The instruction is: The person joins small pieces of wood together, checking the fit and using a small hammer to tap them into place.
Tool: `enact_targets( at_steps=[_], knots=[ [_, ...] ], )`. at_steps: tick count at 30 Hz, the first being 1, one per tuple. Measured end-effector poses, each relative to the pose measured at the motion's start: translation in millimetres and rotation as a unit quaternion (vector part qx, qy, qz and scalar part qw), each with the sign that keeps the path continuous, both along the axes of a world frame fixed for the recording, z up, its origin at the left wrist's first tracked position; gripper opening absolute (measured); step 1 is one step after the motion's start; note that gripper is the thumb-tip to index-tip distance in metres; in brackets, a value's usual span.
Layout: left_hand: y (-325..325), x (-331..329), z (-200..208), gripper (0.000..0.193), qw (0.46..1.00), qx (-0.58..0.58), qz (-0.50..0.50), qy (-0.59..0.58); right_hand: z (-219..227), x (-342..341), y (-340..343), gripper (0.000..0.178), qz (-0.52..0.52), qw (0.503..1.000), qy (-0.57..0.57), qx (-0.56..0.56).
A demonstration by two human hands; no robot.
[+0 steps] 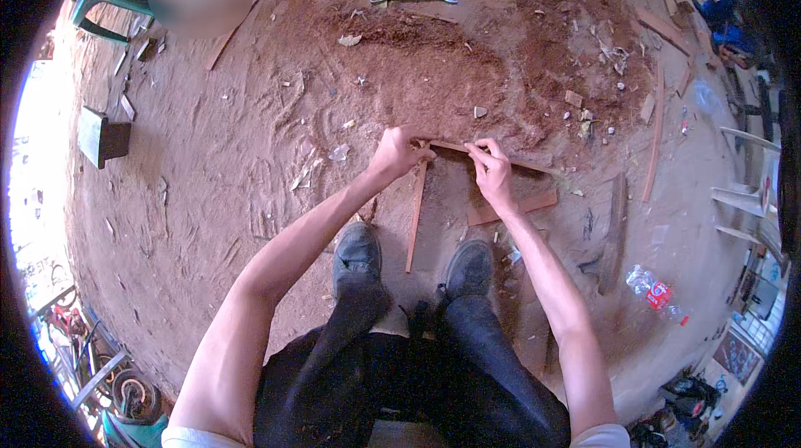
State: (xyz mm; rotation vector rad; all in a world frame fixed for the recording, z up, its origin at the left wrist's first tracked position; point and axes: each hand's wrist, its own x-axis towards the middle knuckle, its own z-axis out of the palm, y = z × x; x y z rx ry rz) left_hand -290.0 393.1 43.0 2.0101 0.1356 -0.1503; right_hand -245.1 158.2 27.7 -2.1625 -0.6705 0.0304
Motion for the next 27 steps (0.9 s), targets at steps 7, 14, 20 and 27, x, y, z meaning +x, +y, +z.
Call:
enact_targets(
  at_steps=[7,14,20,27],
  knots=[
    [7,0,-10,0.039,1.0,0.016,0.004,0.001,-3,4,4,0.03,0.02,0.999,0.027,0.011],
    [2,6,-3,0.044,0.999,0.016,-0.027,-0.003,-2,11,-1,0.03,0.04,0.999,0.009,0.011],
    [5,12,-10,0.037,0.999,0.006,-0.029,-0.027,-4,12,-4,0.026,0.039,0.999,0.015,0.019],
    [12,12,-26,0.039,0.997,-0.002,-0.052,-0.059,-13,16,-3,0.028,0.054,0.996,-0.065,0.003]
  ],
)
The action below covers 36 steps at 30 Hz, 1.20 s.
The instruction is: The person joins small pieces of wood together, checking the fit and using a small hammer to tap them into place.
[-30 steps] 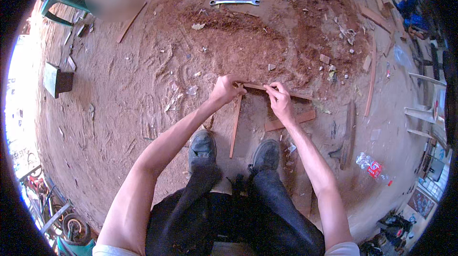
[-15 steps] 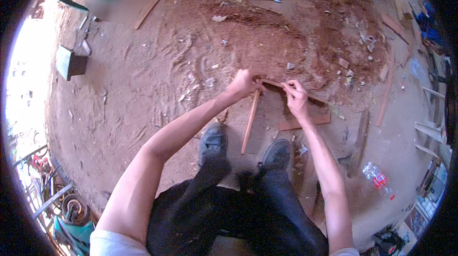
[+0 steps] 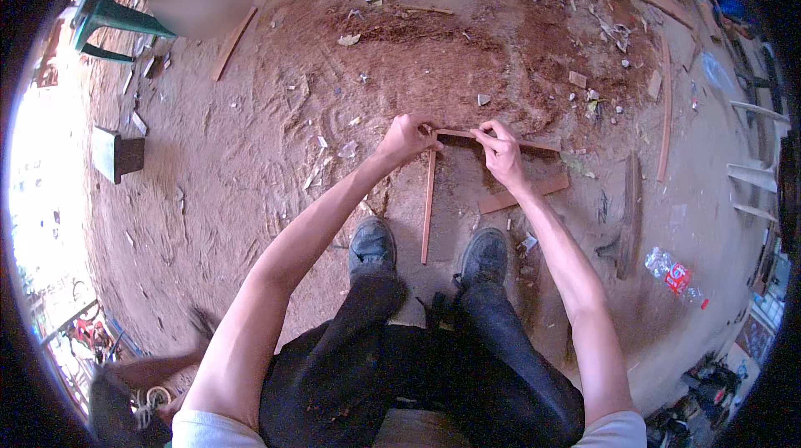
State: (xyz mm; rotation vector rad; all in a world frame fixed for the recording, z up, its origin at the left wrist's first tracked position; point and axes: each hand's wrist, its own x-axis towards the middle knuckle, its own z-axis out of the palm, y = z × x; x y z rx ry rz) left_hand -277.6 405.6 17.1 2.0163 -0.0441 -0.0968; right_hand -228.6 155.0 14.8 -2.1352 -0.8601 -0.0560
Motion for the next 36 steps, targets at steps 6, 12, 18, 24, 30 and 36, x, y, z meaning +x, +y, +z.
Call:
enact_targets(
  at_steps=[6,12,18,24,30,36],
  knots=[
    [-2,1,7,0.04,0.999,0.029,-0.008,0.036,-1,0,-3,0.023,-0.01,0.999,0.053,0.006],
    [5,4,-4,0.039,0.998,0.033,-0.013,0.049,2,1,0,0.021,0.001,0.999,0.052,-0.002],
    [-1,6,8,0.042,0.996,0.028,-0.009,0.086,22,10,-23,0.023,-0.044,0.998,0.049,0.017],
    [11,5,-10,0.039,0.998,0.035,-0.015,0.045,46,52,-108,0.02,-0.207,0.978,-0.014,0.003],
    [-3,7,3,0.038,0.996,0.058,-0.025,0.068,50,41,-207,0.018,-0.277,0.959,-0.009,-0.053],
    [8,2,1,0.033,0.998,0.044,-0.019,0.029,57,-39,-182,0.028,-0.09,0.975,0.082,-0.188]
  ],
)
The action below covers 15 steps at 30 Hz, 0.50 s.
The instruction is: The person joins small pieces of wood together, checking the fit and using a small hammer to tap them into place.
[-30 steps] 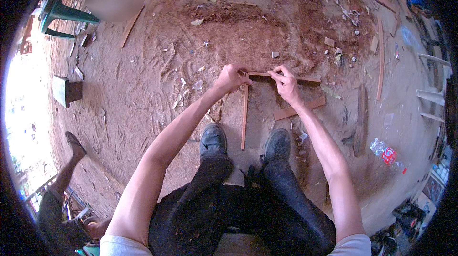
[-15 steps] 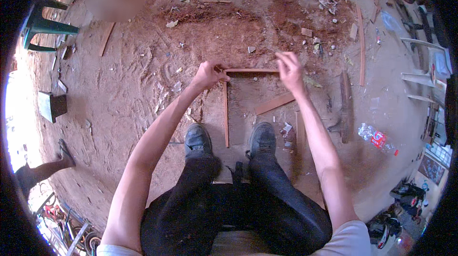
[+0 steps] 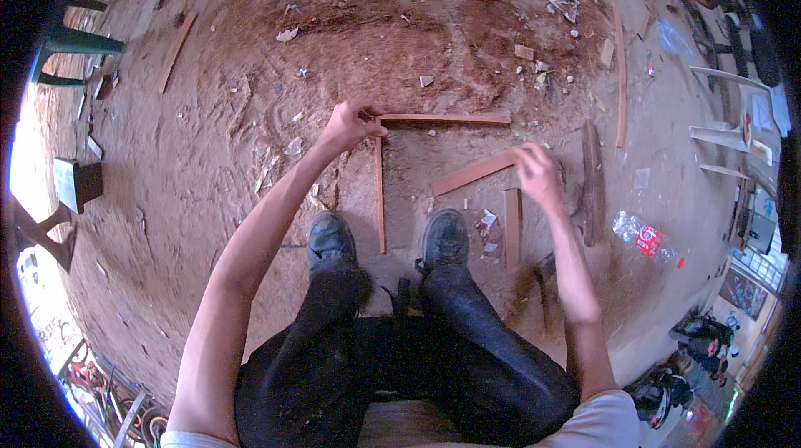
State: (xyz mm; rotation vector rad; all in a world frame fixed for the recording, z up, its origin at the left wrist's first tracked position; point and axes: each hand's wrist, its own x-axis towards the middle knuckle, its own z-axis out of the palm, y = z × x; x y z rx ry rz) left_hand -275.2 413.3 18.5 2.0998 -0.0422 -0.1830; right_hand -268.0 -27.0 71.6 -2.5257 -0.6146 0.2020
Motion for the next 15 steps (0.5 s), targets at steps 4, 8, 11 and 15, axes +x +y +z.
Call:
enact_targets(
  at_steps=[4,8,11,15],
  knots=[
    [-7,3,14,0.033,0.993,-0.013,0.003,0.115,-8,-35,25,0.042,0.067,0.994,-0.05,-0.066],
    [-5,6,7,0.035,0.994,-0.012,0.004,0.107,-18,-44,16,0.045,0.044,0.991,-0.037,-0.118],
    [-9,6,4,0.037,0.994,-0.01,0.008,0.109,-12,-51,1,0.043,0.034,0.994,0.019,-0.105],
    [-1,7,-5,0.039,0.992,-0.012,0.009,0.122,-9,-69,-21,0.04,0.033,0.994,0.006,-0.1]
  ],
)
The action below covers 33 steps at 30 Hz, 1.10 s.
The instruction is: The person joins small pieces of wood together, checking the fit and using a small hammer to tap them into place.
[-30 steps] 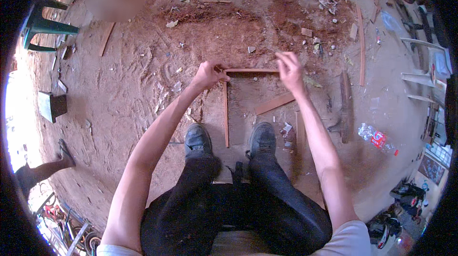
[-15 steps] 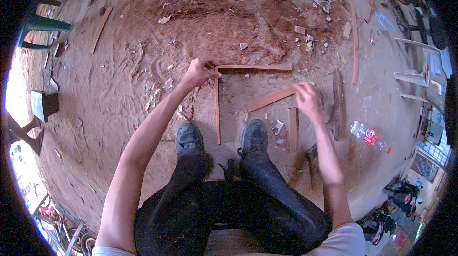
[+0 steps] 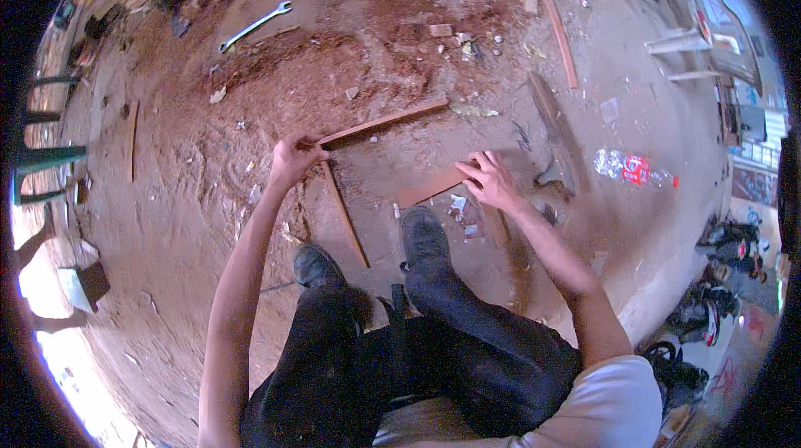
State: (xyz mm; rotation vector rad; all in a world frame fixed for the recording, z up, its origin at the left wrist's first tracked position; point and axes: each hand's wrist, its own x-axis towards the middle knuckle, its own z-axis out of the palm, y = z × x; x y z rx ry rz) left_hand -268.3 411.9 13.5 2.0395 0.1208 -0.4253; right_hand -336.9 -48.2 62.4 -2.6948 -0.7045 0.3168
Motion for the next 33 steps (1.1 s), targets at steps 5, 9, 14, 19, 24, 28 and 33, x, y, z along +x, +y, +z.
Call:
enact_targets(
  at_steps=[5,9,14,19,24,28,33],
  knots=[
    [-13,-3,24,0.036,0.999,0.048,-0.015,-0.016,0,-17,-33,0.033,-0.11,0.989,0.008,0.103],
    [-19,-4,36,0.036,1.0,0.016,-0.002,-0.009,7,2,-69,0.021,-0.231,0.97,-0.059,0.041],
    [-1,-2,11,0.036,1.0,-0.004,0.005,0.028,0,42,-80,0.011,-0.355,0.932,-0.063,0.036],
    [-7,-3,13,0.035,1.0,-0.006,0.001,0.012,-29,62,-100,0.009,-0.297,0.943,-0.148,0.04],
    [-12,-5,13,0.032,0.999,-0.044,0.009,0.002,-32,66,-101,0.008,-0.298,0.947,-0.116,0.045],
    [-10,-5,16,0.03,1.0,-0.013,0.006,0.01,-35,69,-99,0.007,-0.287,0.947,-0.139,0.026],
    [-6,-7,18,0.034,0.998,0.042,0.024,0.026,-34,82,-81,0.019,-0.377,0.898,-0.117,0.196]
  ],
)
